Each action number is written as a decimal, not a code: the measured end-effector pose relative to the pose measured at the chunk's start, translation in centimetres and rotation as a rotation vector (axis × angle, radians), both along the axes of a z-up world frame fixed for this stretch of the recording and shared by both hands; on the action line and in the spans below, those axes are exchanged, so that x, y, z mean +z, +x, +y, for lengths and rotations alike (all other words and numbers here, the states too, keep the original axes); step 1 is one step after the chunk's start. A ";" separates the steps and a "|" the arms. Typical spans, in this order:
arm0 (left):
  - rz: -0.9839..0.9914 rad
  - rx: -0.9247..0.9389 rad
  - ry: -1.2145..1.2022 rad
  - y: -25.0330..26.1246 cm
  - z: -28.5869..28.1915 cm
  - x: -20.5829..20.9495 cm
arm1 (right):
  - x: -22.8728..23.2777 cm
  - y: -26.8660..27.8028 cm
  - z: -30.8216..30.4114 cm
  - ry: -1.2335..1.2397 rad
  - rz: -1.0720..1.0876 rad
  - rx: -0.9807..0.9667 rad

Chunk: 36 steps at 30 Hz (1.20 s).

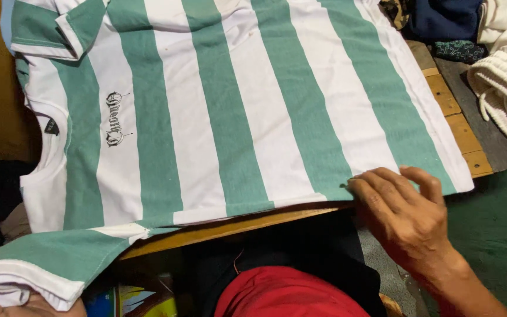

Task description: Folding a striped polo shirt on a wooden surface.

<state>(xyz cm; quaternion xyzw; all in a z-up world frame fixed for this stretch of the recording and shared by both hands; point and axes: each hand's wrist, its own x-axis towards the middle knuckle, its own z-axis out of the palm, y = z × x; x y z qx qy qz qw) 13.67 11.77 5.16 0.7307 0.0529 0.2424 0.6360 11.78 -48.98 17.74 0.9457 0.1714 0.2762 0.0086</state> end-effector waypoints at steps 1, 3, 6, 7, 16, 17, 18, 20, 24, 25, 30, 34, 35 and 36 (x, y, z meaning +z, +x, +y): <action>0.042 -0.106 0.264 -0.2 3.3 -1.9 | 0.0 -0.1 -0.6 -0.035 0.004 -0.060; 0.035 0.017 0.043 -0.1 -3.7 2.5 | -0.1 -0.4 -2.5 -0.092 0.016 -0.133; -0.020 0.149 -0.173 0.5 -8.6 5.7 | 0.4 -0.9 -4.8 -0.181 0.041 -0.269; -0.061 0.159 -0.168 0.7 -9.3 6.1 | 0.7 -1.0 -5.5 -0.212 0.056 -0.330; 0.019 0.052 -0.453 4.8 -18.7 17.0 | 4.7 4.9 -9.5 0.433 0.438 -0.007; 0.011 0.056 -0.452 5.8 -18.4 16.7 | 4.0 5.7 -10.6 0.433 0.433 0.000; 0.033 0.089 -0.499 6.7 -18.1 16.5 | 3.4 6.5 -11.7 0.482 0.489 -0.035; 0.053 0.127 -0.544 8.4 -17.6 16.1 | 2.7 7.6 -12.8 0.531 0.546 -0.065; 0.034 0.125 -0.622 11.0 -17.0 16.2 | 2.8 9.6 -13.0 0.677 0.647 -0.224; 0.016 0.120 -0.623 11.6 -16.9 16.4 | 2.8 10.4 -13.0 0.670 0.666 -0.267; -0.058 0.153 -0.571 13.6 -16.9 18.2 | 1.1 12.7 -14.8 0.819 0.705 -0.229; 0.010 0.249 -0.453 15.4 -17.5 19.0 | 0.4 13.8 -15.5 0.817 0.649 -0.163; 0.007 0.251 -0.455 15.9 -17.6 18.8 | 0.8 14.1 -15.3 0.815 0.647 -0.160; 0.034 0.242 -0.422 16.4 -17.6 18.6 | 1.2 14.4 -15.1 0.816 0.663 -0.199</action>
